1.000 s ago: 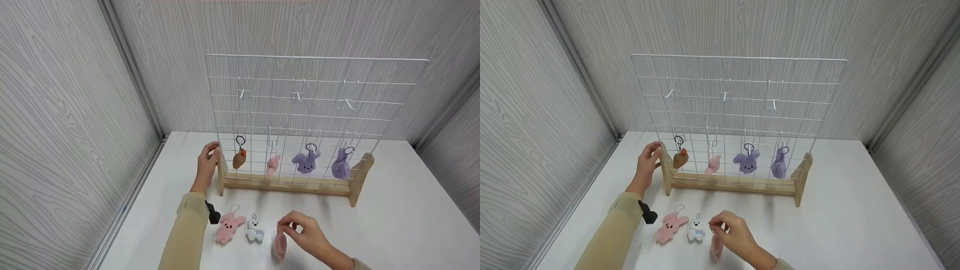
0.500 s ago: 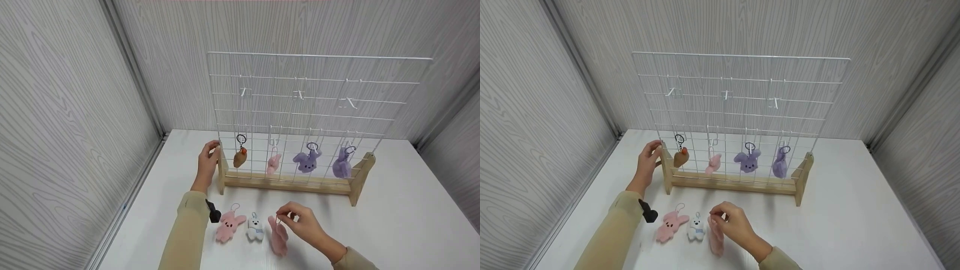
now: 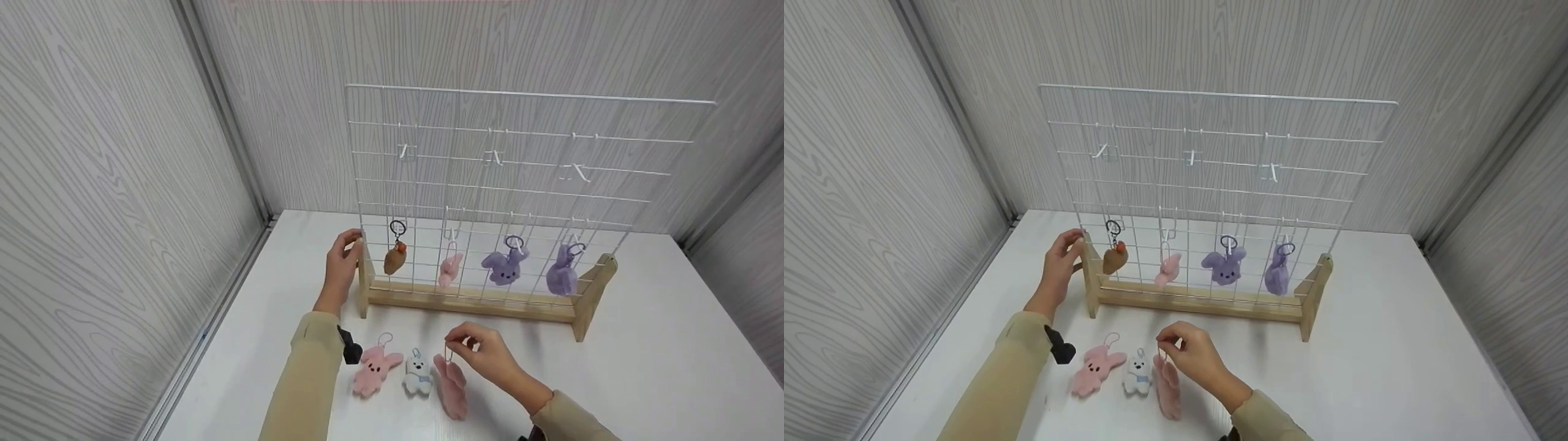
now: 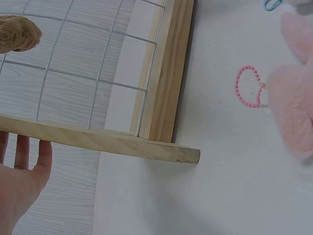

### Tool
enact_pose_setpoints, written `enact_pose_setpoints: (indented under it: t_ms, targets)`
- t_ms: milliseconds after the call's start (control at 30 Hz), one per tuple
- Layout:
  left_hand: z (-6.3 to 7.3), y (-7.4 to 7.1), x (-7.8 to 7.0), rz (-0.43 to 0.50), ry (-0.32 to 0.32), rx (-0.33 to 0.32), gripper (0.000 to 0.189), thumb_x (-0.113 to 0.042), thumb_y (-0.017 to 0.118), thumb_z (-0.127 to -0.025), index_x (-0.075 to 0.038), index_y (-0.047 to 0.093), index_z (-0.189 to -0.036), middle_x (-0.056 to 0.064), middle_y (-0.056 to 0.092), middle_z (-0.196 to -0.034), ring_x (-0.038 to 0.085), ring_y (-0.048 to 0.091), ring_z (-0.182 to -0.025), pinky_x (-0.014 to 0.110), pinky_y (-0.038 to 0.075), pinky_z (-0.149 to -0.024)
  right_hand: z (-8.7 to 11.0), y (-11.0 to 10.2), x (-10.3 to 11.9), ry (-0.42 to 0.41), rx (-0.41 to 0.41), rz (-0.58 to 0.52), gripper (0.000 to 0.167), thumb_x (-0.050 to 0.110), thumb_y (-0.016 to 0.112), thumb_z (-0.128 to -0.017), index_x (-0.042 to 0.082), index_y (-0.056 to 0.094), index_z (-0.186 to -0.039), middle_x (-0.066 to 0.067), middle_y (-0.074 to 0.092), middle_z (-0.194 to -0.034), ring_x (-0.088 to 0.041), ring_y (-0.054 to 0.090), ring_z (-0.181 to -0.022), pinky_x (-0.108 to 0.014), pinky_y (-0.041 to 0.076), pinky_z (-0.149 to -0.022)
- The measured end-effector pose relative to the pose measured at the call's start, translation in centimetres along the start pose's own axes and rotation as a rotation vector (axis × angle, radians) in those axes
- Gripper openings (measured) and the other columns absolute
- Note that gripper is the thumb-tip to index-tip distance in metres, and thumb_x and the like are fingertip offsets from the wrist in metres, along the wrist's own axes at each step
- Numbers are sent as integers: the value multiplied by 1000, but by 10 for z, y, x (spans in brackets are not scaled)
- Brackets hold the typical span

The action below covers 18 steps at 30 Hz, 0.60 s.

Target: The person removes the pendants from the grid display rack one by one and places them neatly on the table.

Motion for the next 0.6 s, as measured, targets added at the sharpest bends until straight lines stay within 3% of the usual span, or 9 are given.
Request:
enact_pose_setpoints:
  t_ms: [333, 600]
  targets:
    - [0, -1, 1, 14, -8, 9, 35, -26, 51, -97, -11, 51, -129, 8, 47, -127, 27, 50, -112, 45, 42, -90, -7, 3, -17, 57, 32, -17, 10, -11, 64, -81, -2, 66, -85, -8, 67, -79, -24, 61, -66, -30, 49, -59]
    - [-1, 0, 0, -19, 16, -6, 34, -23, 51, -97, -9, 51, -128, 6, 50, -123, 23, 52, -108, 41, 45, -87, -12, 8, -28, 37, 21, -50, 12, -14, 65, -78, -3, 65, -85, -10, 67, -79, -29, 61, -67, -32, 50, -59]
Point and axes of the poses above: each hand's wrist, its own z-axis away from the middle knuckle, its own y-axis out of the palm, x = y × z, the point moved 3 cm from there along -z, towards the middle knuckle
